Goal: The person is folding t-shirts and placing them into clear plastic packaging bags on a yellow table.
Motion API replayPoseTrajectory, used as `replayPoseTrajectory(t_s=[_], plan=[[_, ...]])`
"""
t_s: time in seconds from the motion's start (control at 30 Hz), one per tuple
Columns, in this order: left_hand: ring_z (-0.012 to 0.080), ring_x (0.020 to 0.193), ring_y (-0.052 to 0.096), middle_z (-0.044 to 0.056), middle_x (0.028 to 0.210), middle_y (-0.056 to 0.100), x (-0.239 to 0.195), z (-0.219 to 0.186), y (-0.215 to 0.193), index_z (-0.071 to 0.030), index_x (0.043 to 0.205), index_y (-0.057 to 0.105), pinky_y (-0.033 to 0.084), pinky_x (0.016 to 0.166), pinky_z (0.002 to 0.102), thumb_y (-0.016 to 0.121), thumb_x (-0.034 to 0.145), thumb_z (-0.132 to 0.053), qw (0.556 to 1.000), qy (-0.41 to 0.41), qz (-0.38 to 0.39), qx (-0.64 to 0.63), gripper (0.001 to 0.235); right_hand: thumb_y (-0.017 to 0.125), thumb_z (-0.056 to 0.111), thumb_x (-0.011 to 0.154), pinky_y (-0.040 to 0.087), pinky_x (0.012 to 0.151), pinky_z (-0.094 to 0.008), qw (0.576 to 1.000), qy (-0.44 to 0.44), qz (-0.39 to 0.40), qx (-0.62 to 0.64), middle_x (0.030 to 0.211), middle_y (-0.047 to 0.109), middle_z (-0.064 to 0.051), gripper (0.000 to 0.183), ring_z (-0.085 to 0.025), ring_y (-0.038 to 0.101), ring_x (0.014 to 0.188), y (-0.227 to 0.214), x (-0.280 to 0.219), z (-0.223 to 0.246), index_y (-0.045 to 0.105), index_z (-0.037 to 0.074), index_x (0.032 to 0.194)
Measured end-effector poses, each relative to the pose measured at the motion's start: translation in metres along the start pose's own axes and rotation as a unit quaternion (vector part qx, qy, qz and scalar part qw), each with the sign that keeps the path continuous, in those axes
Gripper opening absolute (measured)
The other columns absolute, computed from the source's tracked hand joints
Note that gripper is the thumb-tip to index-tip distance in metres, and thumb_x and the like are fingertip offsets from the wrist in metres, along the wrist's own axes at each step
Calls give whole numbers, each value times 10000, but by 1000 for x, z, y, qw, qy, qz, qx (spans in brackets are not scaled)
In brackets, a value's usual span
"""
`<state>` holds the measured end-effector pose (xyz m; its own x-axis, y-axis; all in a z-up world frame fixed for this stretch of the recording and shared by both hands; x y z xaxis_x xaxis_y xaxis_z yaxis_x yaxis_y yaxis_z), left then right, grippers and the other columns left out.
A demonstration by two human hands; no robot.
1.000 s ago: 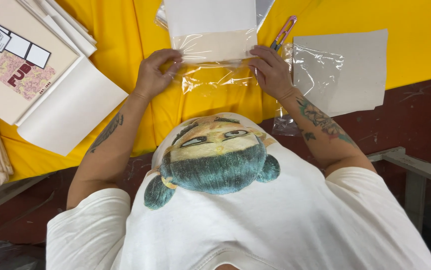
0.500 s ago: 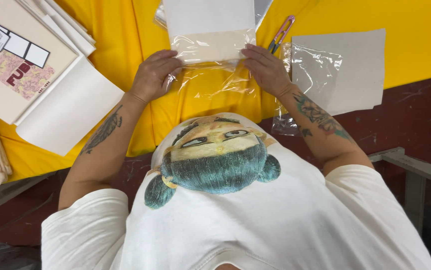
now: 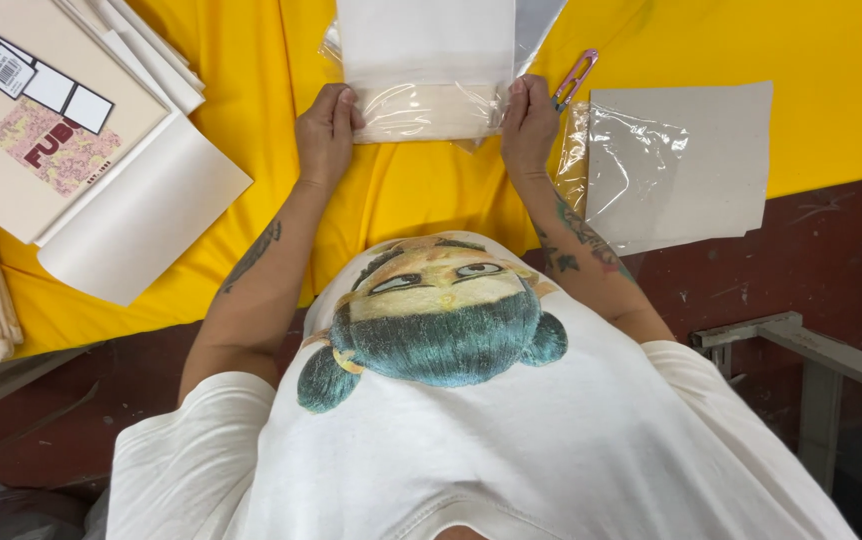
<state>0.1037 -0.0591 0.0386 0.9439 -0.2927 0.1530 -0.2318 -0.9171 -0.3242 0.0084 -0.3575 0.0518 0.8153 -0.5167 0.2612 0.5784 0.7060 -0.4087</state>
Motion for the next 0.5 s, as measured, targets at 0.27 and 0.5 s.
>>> replayPoseTrajectory(t_s=[0.27,0.5], plan=[[81,572,591,-62,624,661,8,17,1,-192,1011,613,515,652,267,466,1080,-290,997,-63,-17,49,189,422,129,1062,400,588,-319,993,-27,-31,-108,706,449,10,186,-128,430,639,4,5,-16,486,105,889],[75,647,426,-65,716,486,15,21,-9,-193,1067,672,423,637,237,697,951,-242,994,-108,5,-15,128,405,248,1094,450,602,-314,993,-11,-29,-114,721,512,13,228,-127,485,633,4,8,-15,555,101,1004]])
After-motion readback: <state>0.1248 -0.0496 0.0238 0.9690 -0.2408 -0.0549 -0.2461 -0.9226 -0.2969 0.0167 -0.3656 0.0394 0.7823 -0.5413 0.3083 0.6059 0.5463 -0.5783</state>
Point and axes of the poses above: each hand's wrist, its own x-axis towards the middle knuckle, its own y-axis out of the palm, z = x × y, the point moved 9 cm from there along x, towards the middle knuckle
